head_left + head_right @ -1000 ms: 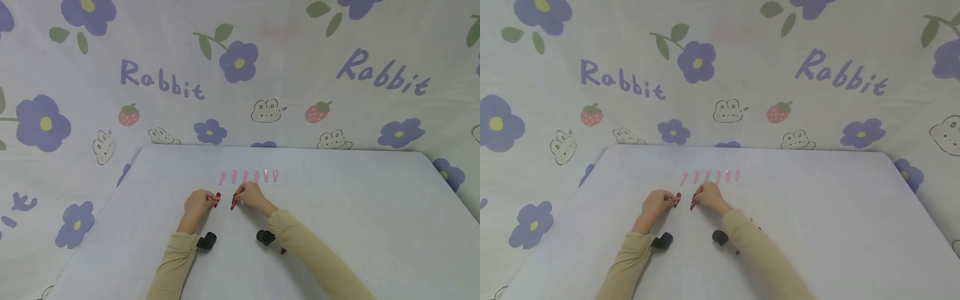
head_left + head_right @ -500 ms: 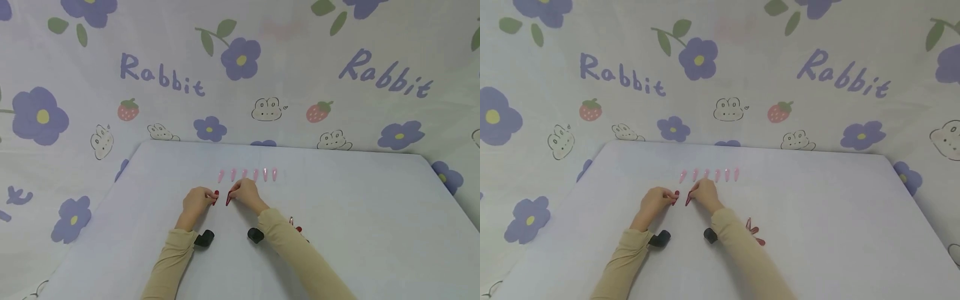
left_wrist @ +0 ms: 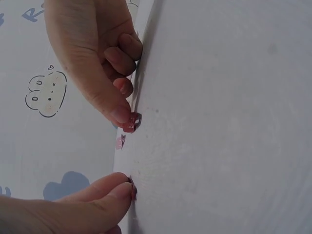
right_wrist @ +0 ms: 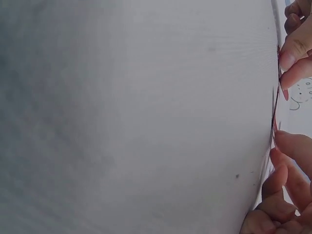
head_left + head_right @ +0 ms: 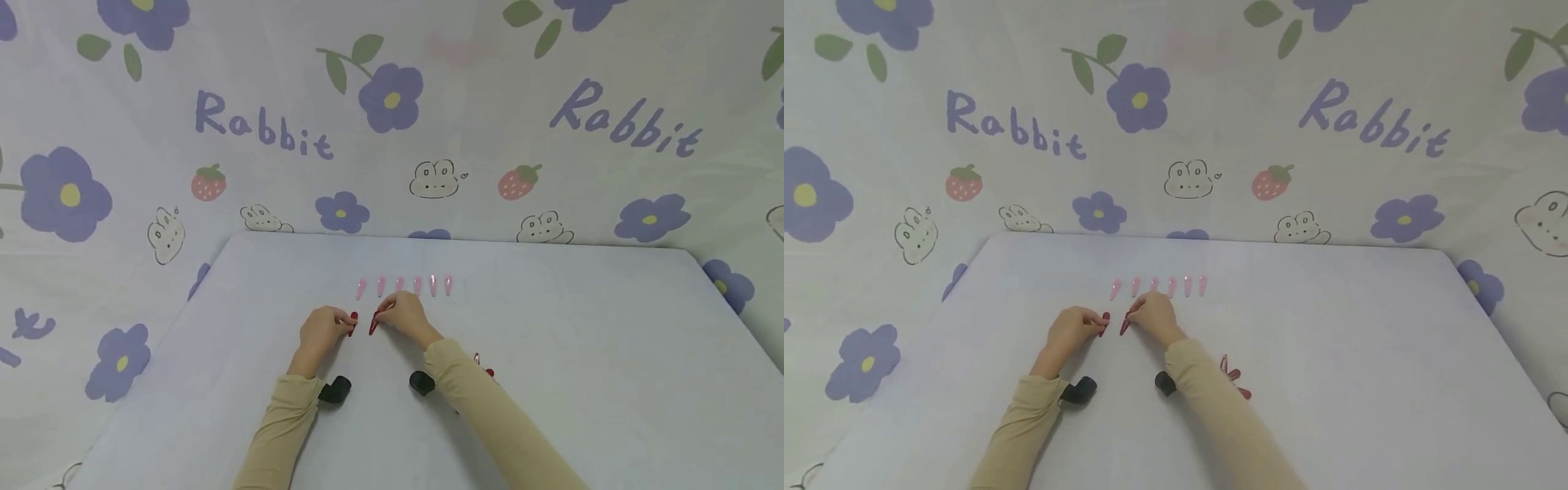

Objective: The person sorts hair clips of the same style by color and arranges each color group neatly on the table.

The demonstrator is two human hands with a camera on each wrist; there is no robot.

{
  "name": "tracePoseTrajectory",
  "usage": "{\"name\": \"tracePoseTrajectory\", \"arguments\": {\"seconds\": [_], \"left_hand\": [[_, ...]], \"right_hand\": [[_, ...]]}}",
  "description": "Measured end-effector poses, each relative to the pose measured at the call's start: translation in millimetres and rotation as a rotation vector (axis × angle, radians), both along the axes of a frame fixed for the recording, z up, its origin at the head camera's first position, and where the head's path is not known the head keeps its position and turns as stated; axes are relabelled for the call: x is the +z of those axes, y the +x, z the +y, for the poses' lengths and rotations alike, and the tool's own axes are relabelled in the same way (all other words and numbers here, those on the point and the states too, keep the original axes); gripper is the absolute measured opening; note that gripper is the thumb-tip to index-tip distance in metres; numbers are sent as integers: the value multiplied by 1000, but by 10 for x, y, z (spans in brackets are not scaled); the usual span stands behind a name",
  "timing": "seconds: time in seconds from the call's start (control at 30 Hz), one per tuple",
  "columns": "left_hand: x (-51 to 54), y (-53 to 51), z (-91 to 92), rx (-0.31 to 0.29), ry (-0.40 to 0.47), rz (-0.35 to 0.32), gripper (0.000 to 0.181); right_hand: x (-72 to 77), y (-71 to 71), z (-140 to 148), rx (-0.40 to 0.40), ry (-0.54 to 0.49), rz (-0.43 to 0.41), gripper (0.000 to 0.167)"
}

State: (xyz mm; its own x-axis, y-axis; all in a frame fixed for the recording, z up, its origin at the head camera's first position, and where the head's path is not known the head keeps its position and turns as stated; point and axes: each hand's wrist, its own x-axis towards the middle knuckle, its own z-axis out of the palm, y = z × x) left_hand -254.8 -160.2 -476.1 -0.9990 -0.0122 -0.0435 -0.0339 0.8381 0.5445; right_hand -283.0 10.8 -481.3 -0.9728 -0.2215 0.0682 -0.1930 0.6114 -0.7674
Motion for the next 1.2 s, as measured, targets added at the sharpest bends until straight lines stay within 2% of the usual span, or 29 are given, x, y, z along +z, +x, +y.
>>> {"name": "tracePoseTrajectory", "arguments": {"seconds": [0.3, 0.53, 0.63, 0.8, 0.9, 1.03, 1.2], "left_hand": [[-2, -12, -17, 9, 8, -14, 6], [-1, -14, 5, 2, 10, -11, 7], [-1, -17, 6, 5, 1, -12, 7], [9, -27, -3, 12, -1, -9, 7], [8, -28, -5, 15, 10, -21, 7], [-5, -25, 4, 23, 14, -31, 7], [-5, -24, 0, 32, 0, -31, 5]], "right_hand": [[-13, -16, -12, 2, 30, -27, 12], [12, -30, -10, -18, 105, -55, 13], [24, -27, -2, -16, 94, -66, 13], [76, -20, 39, -7, -22, -75, 18], [148, -2, 94, 27, -108, -83, 21], [340, 67, 199, 114, -218, -25, 23], [627, 171, 360, 148, -328, 63, 22]]}}
